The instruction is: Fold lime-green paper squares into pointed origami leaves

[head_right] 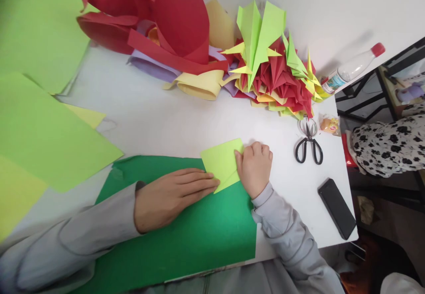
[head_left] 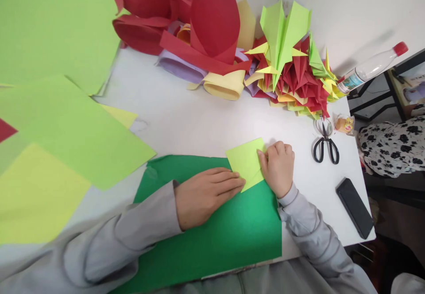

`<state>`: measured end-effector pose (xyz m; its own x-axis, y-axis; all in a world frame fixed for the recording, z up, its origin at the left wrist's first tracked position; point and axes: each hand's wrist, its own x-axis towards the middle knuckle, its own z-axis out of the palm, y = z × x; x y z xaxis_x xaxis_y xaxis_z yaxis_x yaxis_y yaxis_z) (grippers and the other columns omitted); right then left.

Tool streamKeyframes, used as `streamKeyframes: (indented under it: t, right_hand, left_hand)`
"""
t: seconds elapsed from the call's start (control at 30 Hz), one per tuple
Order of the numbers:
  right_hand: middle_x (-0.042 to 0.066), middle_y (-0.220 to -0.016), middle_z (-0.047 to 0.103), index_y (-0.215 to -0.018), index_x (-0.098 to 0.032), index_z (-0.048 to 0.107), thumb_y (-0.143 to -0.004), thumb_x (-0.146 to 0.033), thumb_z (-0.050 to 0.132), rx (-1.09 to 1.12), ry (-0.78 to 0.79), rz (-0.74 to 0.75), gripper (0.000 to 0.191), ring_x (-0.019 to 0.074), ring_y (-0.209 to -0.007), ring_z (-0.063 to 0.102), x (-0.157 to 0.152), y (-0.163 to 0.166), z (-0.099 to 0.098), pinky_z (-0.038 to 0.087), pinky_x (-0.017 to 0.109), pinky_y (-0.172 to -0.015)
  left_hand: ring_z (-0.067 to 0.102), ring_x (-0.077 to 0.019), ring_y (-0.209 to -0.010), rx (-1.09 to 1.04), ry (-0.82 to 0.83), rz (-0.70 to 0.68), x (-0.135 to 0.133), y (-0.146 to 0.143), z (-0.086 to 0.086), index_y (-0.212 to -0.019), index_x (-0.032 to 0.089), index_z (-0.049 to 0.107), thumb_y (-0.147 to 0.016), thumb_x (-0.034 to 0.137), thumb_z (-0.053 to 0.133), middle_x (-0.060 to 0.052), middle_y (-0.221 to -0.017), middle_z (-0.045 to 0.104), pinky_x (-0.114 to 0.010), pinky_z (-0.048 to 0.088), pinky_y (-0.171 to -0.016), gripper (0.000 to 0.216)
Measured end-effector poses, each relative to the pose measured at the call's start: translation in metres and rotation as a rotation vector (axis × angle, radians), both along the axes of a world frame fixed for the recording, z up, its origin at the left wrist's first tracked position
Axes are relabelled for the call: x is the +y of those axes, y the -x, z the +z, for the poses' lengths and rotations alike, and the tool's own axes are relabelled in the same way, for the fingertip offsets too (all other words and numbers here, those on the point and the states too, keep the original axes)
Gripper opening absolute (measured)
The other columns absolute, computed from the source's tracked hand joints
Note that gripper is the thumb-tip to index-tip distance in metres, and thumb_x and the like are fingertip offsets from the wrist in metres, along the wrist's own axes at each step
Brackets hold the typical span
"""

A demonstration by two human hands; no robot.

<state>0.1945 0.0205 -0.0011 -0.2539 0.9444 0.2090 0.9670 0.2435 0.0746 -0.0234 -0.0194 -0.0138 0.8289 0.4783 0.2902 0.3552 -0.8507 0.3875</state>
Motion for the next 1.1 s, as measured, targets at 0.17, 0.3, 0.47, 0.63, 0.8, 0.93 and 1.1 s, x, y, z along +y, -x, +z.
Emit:
streamKeyframes:
  t: [0.17, 0.3, 0.47, 0.63, 0.8, 0.93, 1.1]
  right_hand:
    - [0.01, -0.085, 0.056, -0.075, -0.017, 0.061, -0.091, -0.04, 0.05, 0.015, -0.004, 0.003, 0.03, 0.0256, -0.083, 0.042, 0.0, 0.0, 0.0, 0.033, 0.037, -0.07]
    - [0.01, -0.085, 0.056, -0.075, -0.017, 0.061, -0.091, -0.039, 0.051, 0.008, 0.001, 0.001, 0.029, 0.0258, -0.084, 0.042, 0.0, 0.002, 0.002, 0.033, 0.037, -0.07]
    - [0.01, -0.085, 0.056, -0.076, -0.017, 0.061, -0.091, -0.04, 0.051, -0.007, 0.0, 0.001, 0.029, 0.0256, -0.083, 0.042, 0.0, 0.002, 0.004, 0.033, 0.036, -0.069]
    - [0.009, -0.085, 0.056, -0.076, -0.017, 0.061, -0.091, -0.04, 0.051, -0.017, -0.004, -0.005, 0.029, 0.0254, -0.084, 0.043, 0.0, 0.002, 0.002, 0.033, 0.036, -0.07]
    - [0.009, -0.085, 0.056, -0.077, -0.018, 0.061, -0.091, -0.041, 0.05, -0.007, 0.012, -0.012, 0.03, 0.0249, -0.085, 0.042, 0.0, 0.001, 0.002, 0.033, 0.036, -0.07]
    - [0.009, -0.085, 0.056, -0.077, -0.018, 0.061, -0.092, -0.041, 0.049, 0.011, 0.019, -0.01, 0.03, 0.0249, -0.085, 0.042, 0.0, 0.001, 0.002, 0.033, 0.036, -0.071]
    - [0.009, -0.086, 0.056, -0.075, -0.018, 0.06, -0.091, -0.041, 0.05, 0.027, 0.025, -0.015, 0.03, 0.0251, -0.085, 0.043, 0.0, 0.001, 0.002, 0.033, 0.036, -0.071]
  left_hand:
    - [0.051, -0.0198, -0.116, 0.021, -0.006, 0.016, -0.002, -0.001, 0.001, -0.127, 0.014, 0.052, -0.091, 0.013, 0.035, -0.009, -0.123, 0.063, -0.035, 0.038, -0.1, 0.04]
    - [0.052, -0.0203, -0.115, 0.031, -0.026, 0.023, -0.003, -0.002, 0.001, -0.122, 0.016, 0.057, -0.091, 0.015, 0.037, -0.008, -0.122, 0.063, -0.036, 0.037, -0.101, 0.037]
    - [0.052, -0.0209, -0.114, 0.051, -0.061, 0.037, -0.005, -0.003, 0.003, -0.122, 0.016, 0.057, -0.089, 0.013, 0.041, -0.009, -0.122, 0.063, -0.037, 0.039, -0.101, 0.037]
    - [0.052, -0.0206, -0.114, 0.072, -0.08, 0.031, -0.005, -0.004, 0.006, -0.122, 0.015, 0.058, -0.089, 0.012, 0.042, -0.008, -0.127, 0.06, -0.036, 0.038, -0.101, 0.036]
    - [0.052, -0.0207, -0.111, 0.092, -0.088, 0.04, -0.006, -0.007, 0.007, -0.121, 0.016, 0.059, -0.089, 0.013, 0.044, -0.008, -0.125, 0.062, -0.036, 0.038, -0.101, 0.035]
    - [0.053, -0.0218, -0.107, 0.073, -0.082, 0.086, -0.009, -0.012, 0.006, -0.121, 0.014, 0.059, -0.088, 0.013, 0.045, -0.009, -0.121, 0.063, -0.039, 0.04, -0.096, 0.036]
    - [0.055, -0.024, -0.1, 0.06, -0.069, 0.124, -0.01, -0.018, 0.006, -0.119, 0.012, 0.06, -0.089, 0.015, 0.043, -0.009, -0.119, 0.064, -0.044, 0.042, -0.092, 0.034]
